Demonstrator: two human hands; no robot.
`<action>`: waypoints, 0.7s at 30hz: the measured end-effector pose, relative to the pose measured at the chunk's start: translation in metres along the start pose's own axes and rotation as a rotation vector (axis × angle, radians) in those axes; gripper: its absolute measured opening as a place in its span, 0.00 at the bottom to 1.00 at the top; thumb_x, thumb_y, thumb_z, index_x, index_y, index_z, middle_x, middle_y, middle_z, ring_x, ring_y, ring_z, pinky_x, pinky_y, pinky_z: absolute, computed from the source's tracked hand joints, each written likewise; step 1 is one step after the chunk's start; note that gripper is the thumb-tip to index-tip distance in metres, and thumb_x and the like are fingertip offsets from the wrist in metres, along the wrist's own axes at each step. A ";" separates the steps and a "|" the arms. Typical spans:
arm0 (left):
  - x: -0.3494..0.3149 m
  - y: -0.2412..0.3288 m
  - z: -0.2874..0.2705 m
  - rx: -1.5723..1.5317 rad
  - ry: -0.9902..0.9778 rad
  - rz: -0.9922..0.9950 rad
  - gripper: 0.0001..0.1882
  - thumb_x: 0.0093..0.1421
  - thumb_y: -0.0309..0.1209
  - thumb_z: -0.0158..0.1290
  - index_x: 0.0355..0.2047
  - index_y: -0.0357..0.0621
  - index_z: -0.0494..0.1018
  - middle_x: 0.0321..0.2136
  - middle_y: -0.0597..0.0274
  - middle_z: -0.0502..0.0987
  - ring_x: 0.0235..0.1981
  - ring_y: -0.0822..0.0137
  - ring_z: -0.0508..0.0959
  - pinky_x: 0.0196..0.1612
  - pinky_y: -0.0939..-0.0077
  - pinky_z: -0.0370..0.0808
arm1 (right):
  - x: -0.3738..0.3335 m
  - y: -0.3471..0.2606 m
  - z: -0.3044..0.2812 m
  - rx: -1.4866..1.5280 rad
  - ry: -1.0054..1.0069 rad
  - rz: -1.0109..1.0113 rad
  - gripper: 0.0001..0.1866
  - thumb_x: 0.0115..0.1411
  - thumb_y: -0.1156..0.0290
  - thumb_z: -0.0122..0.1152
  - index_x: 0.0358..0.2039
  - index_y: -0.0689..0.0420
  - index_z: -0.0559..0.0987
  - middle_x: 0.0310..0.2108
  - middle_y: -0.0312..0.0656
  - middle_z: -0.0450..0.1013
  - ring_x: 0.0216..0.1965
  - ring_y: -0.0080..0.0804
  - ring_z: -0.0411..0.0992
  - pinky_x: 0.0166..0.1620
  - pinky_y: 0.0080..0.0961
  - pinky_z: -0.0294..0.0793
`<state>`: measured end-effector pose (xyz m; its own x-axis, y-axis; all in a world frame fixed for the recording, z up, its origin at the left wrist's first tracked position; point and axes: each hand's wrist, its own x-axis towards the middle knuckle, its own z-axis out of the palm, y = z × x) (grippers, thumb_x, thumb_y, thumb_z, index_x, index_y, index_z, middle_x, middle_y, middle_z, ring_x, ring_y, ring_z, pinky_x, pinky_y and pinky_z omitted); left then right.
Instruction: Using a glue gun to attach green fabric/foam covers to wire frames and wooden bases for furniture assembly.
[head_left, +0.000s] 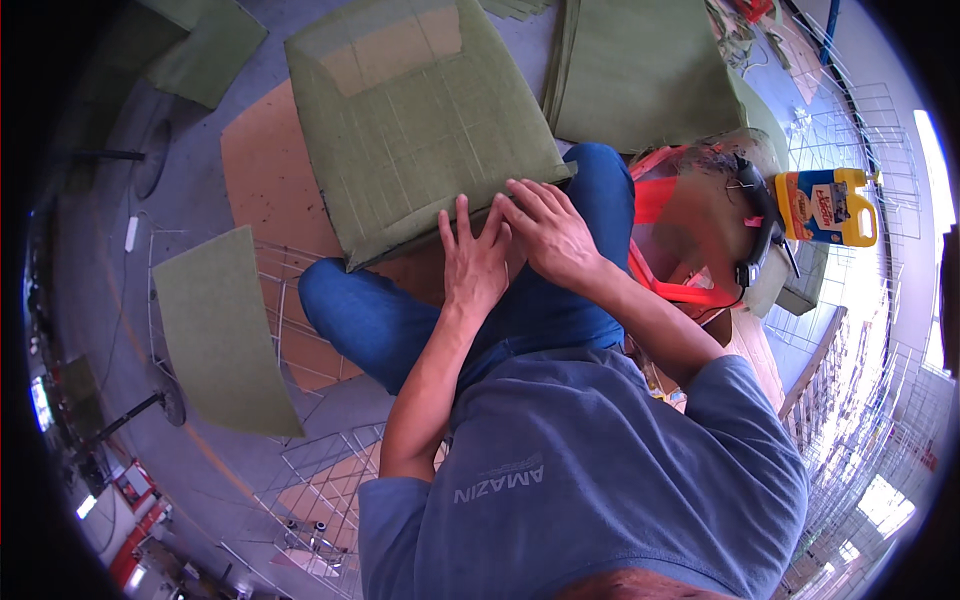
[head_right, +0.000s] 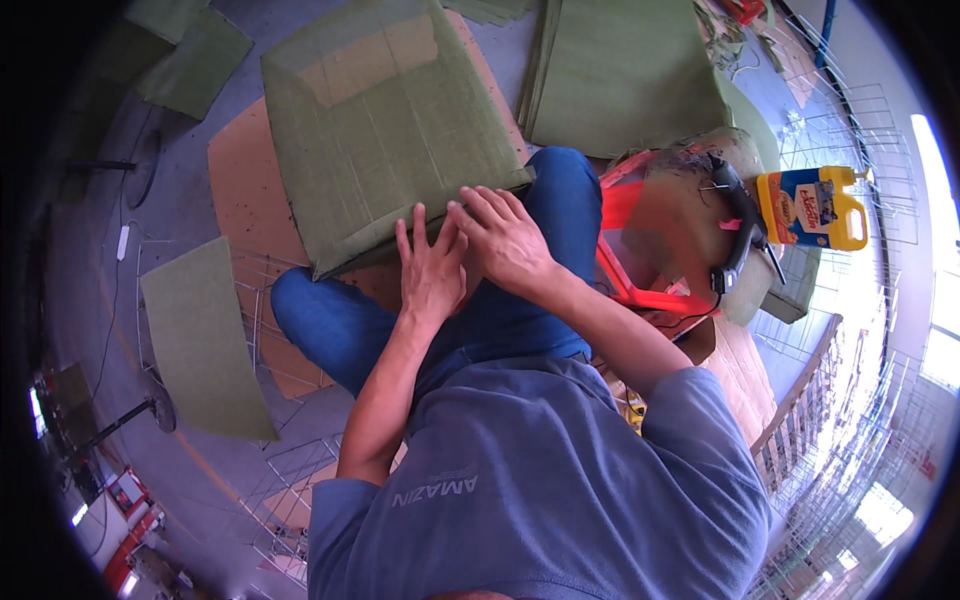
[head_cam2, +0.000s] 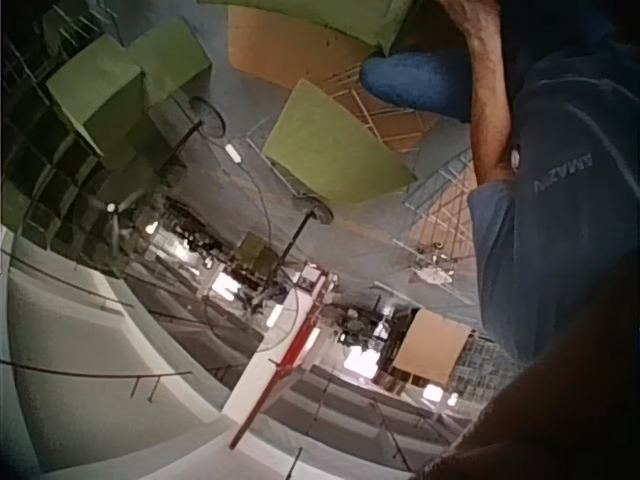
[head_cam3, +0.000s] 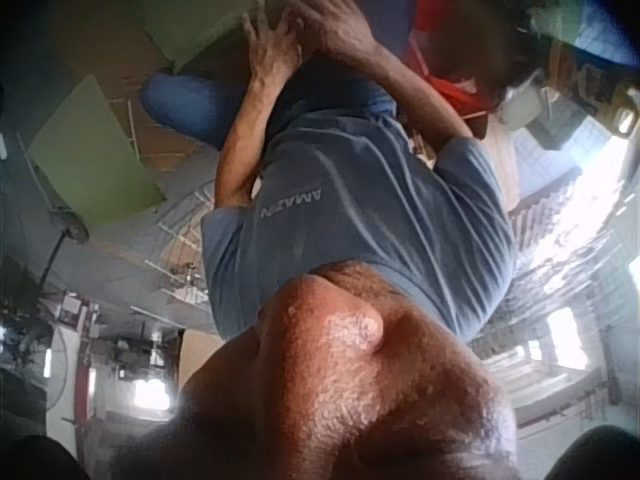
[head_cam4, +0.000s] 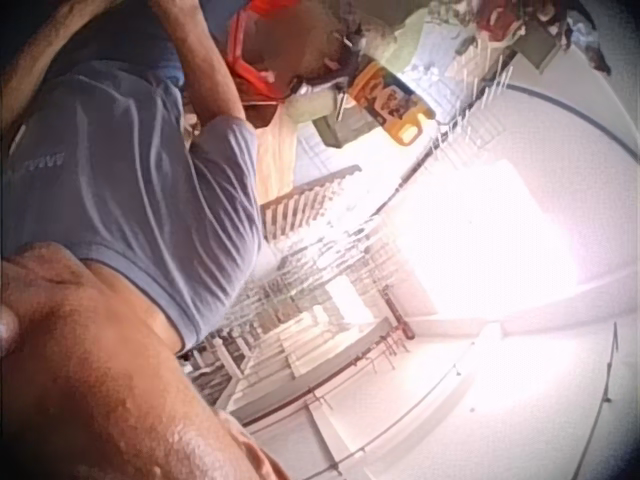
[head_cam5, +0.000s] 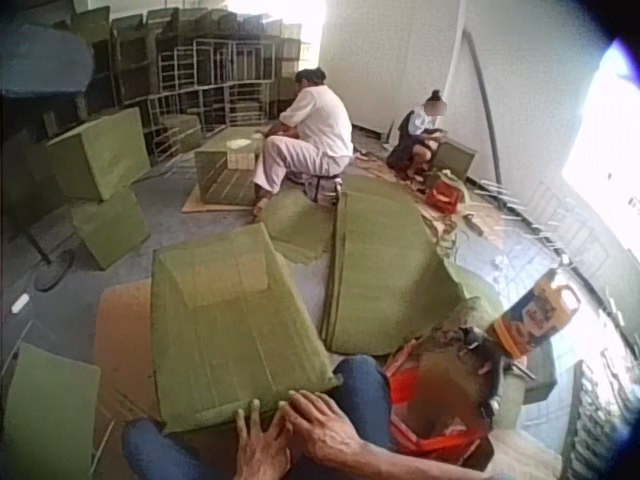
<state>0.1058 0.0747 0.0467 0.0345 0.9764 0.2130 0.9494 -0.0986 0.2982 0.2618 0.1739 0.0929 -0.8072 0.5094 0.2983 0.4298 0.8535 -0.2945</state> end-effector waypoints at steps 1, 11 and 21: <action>-0.001 -0.003 -0.003 0.014 -0.003 -0.008 0.26 0.54 0.27 0.59 0.55 0.42 0.77 0.69 0.60 0.65 0.73 0.33 0.54 0.73 0.27 0.47 | 0.007 -0.005 0.014 -0.021 -0.033 0.073 0.28 0.58 0.73 0.60 0.61 0.57 0.75 0.60 0.52 0.71 0.63 0.51 0.68 0.68 0.49 0.63; -0.032 -0.015 -0.034 -0.012 0.041 -0.079 0.25 0.60 0.29 0.58 0.60 0.43 0.76 0.71 0.54 0.63 0.74 0.36 0.54 0.74 0.36 0.50 | 0.021 -0.008 0.046 -0.234 -0.155 0.182 0.32 0.58 0.67 0.59 0.64 0.58 0.73 0.53 0.48 0.70 0.60 0.50 0.65 0.69 0.55 0.56; -0.037 -0.040 -0.038 0.038 0.042 -0.320 0.34 0.57 0.36 0.65 0.63 0.39 0.71 0.66 0.48 0.69 0.69 0.41 0.64 0.72 0.44 0.57 | 0.029 -0.020 0.047 -0.290 -0.133 0.176 0.31 0.58 0.70 0.56 0.63 0.61 0.72 0.51 0.48 0.70 0.59 0.50 0.66 0.69 0.56 0.56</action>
<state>0.0545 0.0349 0.0620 -0.2796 0.9479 0.1528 0.9210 0.2199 0.3215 0.2102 0.1666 0.0646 -0.7481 0.6488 0.1392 0.6483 0.7593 -0.0552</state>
